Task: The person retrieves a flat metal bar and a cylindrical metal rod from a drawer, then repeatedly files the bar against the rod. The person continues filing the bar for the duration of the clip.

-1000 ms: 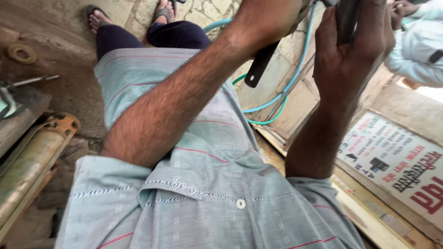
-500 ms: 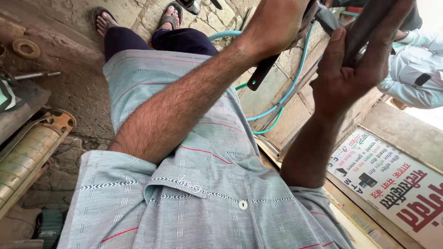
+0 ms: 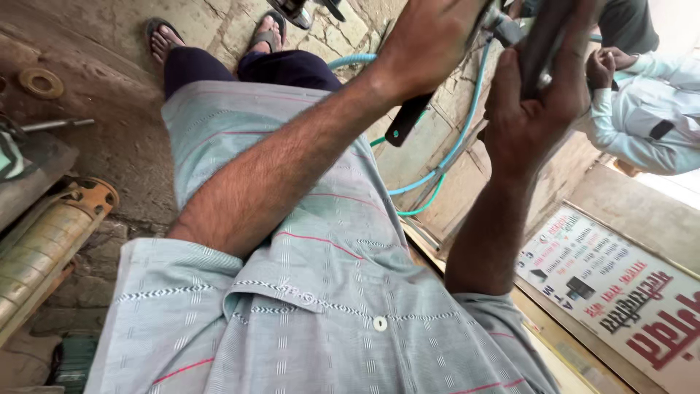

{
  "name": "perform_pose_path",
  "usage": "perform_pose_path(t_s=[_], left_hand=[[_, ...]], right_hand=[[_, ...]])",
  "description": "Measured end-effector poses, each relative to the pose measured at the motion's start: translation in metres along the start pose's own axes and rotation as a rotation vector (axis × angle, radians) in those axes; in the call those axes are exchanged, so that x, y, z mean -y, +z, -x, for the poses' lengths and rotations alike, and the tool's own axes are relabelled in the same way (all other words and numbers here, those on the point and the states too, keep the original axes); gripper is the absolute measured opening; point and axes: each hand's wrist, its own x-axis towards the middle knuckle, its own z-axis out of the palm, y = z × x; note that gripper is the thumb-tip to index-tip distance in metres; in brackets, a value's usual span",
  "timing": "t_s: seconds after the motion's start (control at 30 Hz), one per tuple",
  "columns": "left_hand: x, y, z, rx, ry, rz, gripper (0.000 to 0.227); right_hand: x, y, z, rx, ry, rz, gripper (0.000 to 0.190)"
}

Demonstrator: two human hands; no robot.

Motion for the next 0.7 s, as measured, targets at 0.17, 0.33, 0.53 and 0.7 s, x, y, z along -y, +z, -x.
perform_pose_path(t_s=[0.17,0.33,0.53,0.7], left_hand=[[-0.017,0.022,0.02,-0.163,0.114,0.05,0.025],[0.0,0.027,0.017,-0.07,0.098,-0.177,0.018],[0.001,0.027,0.009,-0.209,0.351,-0.267,0.019],[-0.004,0.038,0.006,0.122,-0.171,0.479,0.039]], right_hand=[[0.001,-0.007,0.009,-0.1,-0.002,-0.182,0.063],[0.0,-0.012,0.012,-0.098,0.001,-0.194,0.066],[0.014,-0.014,0.012,-0.021,0.01,-0.188,0.064],[0.008,-0.032,-0.008,-0.016,-0.205,0.092,0.071]])
